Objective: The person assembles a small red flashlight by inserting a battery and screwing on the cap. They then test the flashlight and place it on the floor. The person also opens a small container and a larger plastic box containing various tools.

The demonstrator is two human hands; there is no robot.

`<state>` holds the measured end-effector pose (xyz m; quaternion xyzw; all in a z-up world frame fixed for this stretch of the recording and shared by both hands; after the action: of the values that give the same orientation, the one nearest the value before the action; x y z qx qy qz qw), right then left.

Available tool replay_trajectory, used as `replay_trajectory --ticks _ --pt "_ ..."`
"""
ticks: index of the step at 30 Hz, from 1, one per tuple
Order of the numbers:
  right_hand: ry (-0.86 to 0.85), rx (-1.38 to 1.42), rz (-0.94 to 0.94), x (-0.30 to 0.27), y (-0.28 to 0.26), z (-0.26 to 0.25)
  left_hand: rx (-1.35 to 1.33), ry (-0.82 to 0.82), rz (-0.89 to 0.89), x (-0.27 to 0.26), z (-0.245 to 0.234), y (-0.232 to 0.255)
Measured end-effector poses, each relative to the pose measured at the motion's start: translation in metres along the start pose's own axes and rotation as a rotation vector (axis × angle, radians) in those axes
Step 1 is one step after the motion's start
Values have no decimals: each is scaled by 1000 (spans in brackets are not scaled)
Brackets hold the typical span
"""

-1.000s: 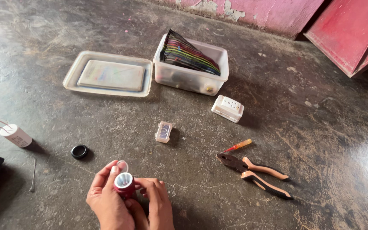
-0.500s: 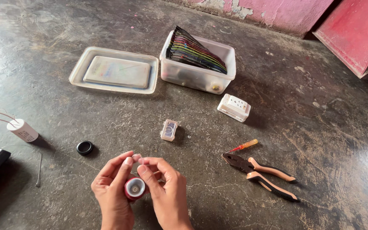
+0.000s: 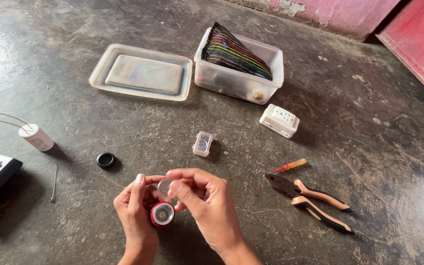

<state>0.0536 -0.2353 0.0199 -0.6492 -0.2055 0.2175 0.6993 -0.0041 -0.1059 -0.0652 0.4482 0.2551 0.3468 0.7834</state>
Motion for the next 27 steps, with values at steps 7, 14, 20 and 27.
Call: replay_trajectory --ticks 7,14,20,27 --pt "-32 -214 62 -5 -15 2 8 28 5 6 -4 -6" --pt "5 -444 -110 -10 -26 1 21 43 16 9 -1 -9" --pt "-12 -532 -298 -14 -25 3 48 43 36 9 1 -8" --pt "42 -601 -356 -19 -12 3 136 71 39 7 5 -5"
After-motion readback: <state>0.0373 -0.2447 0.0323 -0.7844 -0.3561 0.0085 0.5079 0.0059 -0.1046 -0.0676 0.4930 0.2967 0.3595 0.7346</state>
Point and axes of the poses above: each hand's wrist, its own x-axis towards the middle knuckle, its own z-axis out of the palm, y = z × x, the point moved 3 cm from there along x, towards the middle knuckle, and after that the axes turned 3 degrees about z, right-handed, at the moved point
